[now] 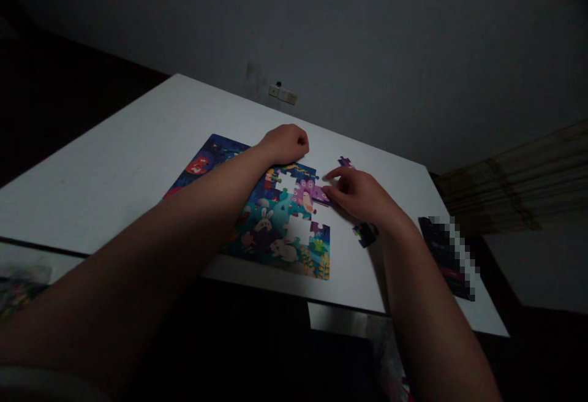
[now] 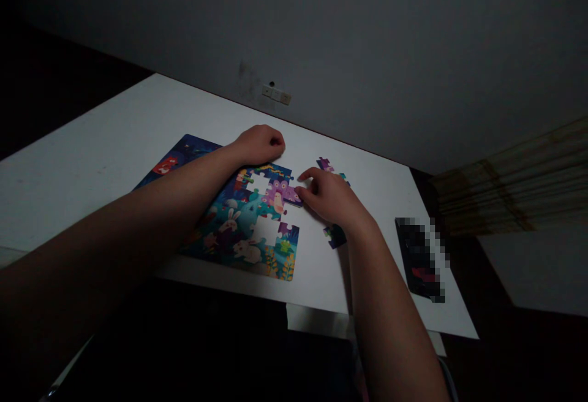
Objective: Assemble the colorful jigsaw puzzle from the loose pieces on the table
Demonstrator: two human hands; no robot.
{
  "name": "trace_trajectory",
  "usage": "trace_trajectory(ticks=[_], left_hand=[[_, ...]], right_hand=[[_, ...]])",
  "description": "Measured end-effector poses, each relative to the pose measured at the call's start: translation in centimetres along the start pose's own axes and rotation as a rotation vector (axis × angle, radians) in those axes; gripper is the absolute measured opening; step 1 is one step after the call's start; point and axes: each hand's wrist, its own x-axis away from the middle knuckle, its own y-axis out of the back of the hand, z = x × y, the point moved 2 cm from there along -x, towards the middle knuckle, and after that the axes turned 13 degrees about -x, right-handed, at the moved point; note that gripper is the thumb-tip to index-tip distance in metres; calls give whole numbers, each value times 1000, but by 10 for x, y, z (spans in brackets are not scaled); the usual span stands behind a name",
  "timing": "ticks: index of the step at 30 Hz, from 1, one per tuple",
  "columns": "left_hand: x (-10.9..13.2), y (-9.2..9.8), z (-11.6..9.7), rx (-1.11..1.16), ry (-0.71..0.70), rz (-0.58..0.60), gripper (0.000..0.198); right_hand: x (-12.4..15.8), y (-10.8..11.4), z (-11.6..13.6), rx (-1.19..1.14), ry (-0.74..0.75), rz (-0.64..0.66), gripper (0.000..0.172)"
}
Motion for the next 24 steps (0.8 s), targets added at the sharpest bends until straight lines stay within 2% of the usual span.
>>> trace_trajectory(ticks=[8,14,19,24], left_hand=[[0,1,0,8,-4,0,26],[-1,-1,2,15,-10,-6,27],[0,-1,1,14,0,-5,29],[0,0,0,11,-7,-4,30]], right_hand=[[-1,1,-4,-42,-2,0,28],[-3,0,-10,-231,-51,6,31],[-2,-3,-4,-498,-92,33,39],[-2,-9,4,-525,-28,47,56]])
